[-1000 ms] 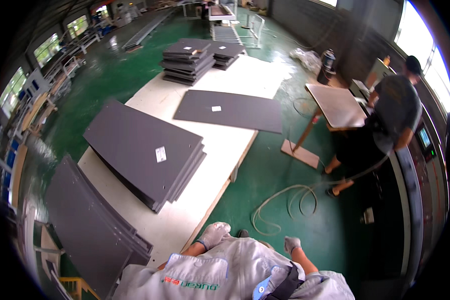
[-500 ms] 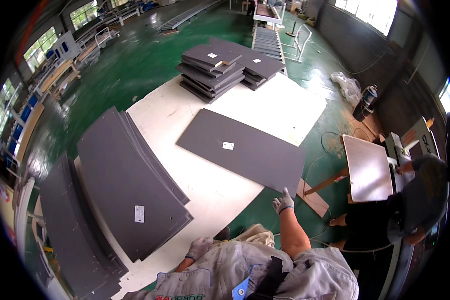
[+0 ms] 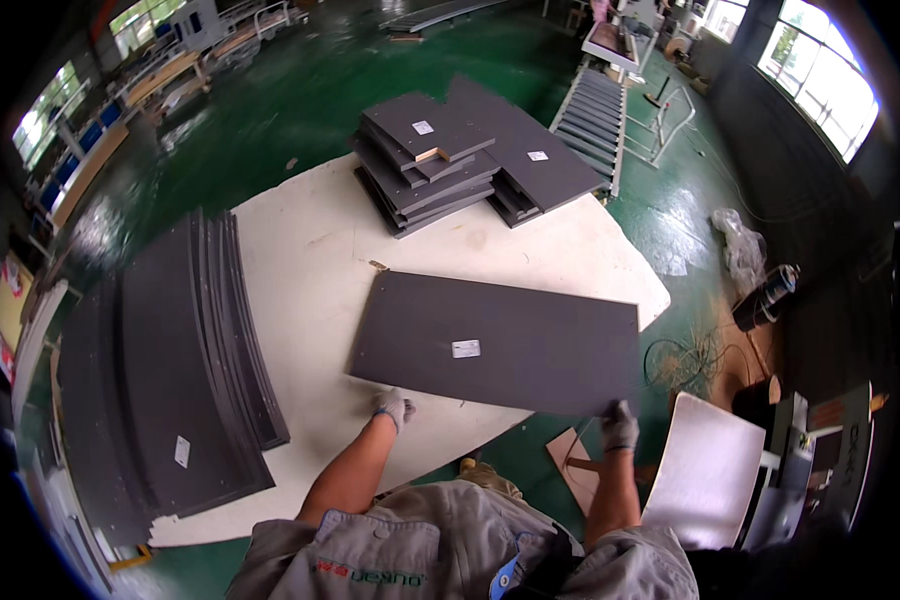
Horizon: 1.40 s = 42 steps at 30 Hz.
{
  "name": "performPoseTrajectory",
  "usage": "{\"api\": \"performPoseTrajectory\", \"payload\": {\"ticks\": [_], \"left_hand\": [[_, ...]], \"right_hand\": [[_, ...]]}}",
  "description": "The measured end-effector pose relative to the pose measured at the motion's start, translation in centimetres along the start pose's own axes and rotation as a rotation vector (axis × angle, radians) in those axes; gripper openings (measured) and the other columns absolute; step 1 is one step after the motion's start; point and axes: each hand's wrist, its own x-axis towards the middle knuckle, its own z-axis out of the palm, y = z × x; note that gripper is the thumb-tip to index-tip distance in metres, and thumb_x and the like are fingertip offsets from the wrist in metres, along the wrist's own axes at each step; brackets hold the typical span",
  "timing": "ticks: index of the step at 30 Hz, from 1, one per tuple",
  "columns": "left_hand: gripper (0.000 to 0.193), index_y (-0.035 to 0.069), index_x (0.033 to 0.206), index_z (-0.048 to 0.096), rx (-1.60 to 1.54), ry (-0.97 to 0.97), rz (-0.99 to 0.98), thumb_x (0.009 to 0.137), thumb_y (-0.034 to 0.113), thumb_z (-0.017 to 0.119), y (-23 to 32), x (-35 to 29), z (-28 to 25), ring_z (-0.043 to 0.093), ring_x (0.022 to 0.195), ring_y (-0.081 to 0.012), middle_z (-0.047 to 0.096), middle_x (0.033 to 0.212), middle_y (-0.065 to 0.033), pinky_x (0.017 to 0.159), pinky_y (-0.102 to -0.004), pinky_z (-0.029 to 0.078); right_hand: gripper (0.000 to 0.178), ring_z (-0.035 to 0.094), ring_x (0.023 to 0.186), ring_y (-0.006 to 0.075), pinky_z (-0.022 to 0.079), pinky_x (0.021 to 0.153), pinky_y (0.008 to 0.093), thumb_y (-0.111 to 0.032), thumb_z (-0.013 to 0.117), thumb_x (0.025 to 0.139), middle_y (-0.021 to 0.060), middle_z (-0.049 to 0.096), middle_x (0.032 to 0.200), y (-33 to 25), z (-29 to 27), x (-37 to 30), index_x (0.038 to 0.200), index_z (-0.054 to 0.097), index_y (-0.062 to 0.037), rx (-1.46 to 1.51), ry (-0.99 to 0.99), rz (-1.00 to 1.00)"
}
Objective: The person picks up white and dark grey rectangular panels from a table and stacks them onto a metal cart. The person handles the panels one at a time, moving between the table and the cart to build up piles of the materials.
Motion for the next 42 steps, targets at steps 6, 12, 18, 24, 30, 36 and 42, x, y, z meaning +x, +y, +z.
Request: {"api": "performPoseTrajectory", "payload": {"ticks": [6, 12, 18, 24, 30, 36, 42], "left_hand": [[0.032, 0.013, 0.083, 0.060, 0.135, -0.360, -0.009, 0.102, 0.033, 0.043, -2.4, -4.0, 11.2, 0.062, 0.056, -0.0200, 0.064, 0.072, -0.0041, 0.051, -0.0383, 0.049], [0.031, 0.002, 0.116, 0.060, -0.044, -0.257, 0.184, 0.101, 0.029, 0.059, -10.2, -9.8, 1.3, 0.067, 0.080, -0.0227, 0.068, 0.093, -0.0116, 0.072, -0.0395, 0.057], [0.055, 0.008, 0.102, 0.061, -0.569, 0.489, 0.362, 0.103, 0.061, 0.049, -16.4, -23.7, -24.3, 0.068, 0.085, -0.0237, 0.067, 0.087, -0.0077, 0.079, -0.0407, 0.058], [0.103, 0.015, 0.154, 0.027, -0.951, 0.686, 0.902, 0.084, 0.085, 0.054, -14.6, -34.0, -48.0, 0.039, 0.136, -0.0378, 0.035, 0.147, -0.0115, 0.112, -0.0590, 0.033], [0.066, 0.009, 0.142, 0.055, -0.900, -0.026, 0.822, 0.097, 0.057, 0.059, -6.3, -32.0, -54.5, 0.059, 0.127, -0.0271, 0.063, 0.134, -0.0108, 0.109, -0.0482, 0.047], [0.043, 0.003, 0.127, 0.060, -0.498, 0.164, 0.880, 0.090, 0.023, 0.072, -11.0, -25.6, -64.2, 0.064, 0.117, -0.0218, 0.067, 0.122, -0.0105, 0.103, -0.0405, 0.054], [0.032, 0.009, 0.122, 0.065, -0.824, -0.152, 0.750, 0.091, 0.014, 0.072, -6.5, -32.6, -51.0, 0.070, 0.104, -0.0243, 0.071, 0.116, -0.0099, 0.094, -0.0404, 0.059]], "right_hand": [[0.032, 0.048, 0.061, 0.0130, 0.042, 0.058, 0.0307, -0.025, 0.072, 0.094, -0.0035, 0.050, 0.069, -16.2, 0.8, 18.6, 0.066, 0.057, -0.0189, -0.247, 0.098, -0.125], [0.093, 0.041, 0.142, 0.0390, 0.036, 0.116, 0.0514, -0.067, 0.065, 0.085, 0.0219, 0.040, 0.158, -3.0, 13.0, 18.4, 0.150, 0.045, -0.0032, -1.980, -0.162, -0.338], [0.113, 0.027, 0.151, 0.0436, 0.028, 0.122, 0.0506, -0.078, 0.061, 0.082, 0.0204, 0.024, 0.166, 7.8, 21.2, 6.2, 0.160, 0.027, -0.0031, -2.225, -0.195, -0.278], [0.066, 0.059, 0.124, 0.0346, 0.046, 0.105, 0.0437, -0.051, 0.068, 0.090, 0.0225, 0.063, 0.131, 13.0, 33.4, -7.5, 0.134, 0.061, -0.0019, -1.590, -0.874, -0.154], [0.103, 0.035, 0.147, 0.0405, 0.029, 0.117, 0.0541, -0.080, 0.045, 0.093, 0.0216, 0.025, 0.166, 31.3, 44.3, -33.7, 0.165, 0.015, -0.0129, -0.801, -1.150, 0.900], [0.062, 0.061, 0.119, 0.0244, 0.047, 0.105, 0.0410, -0.043, 0.079, 0.085, 0.0107, 0.065, 0.128, 32.2, 51.9, -48.6, 0.131, 0.061, -0.0063, -0.404, -1.230, 0.948], [0.033, 0.068, 0.103, 0.0227, 0.056, 0.091, 0.0395, -0.023, 0.068, 0.090, 0.0096, 0.071, 0.112, 28.2, 51.3, -43.6, 0.117, 0.065, -0.0041, -0.354, -1.132, 0.970]]}}
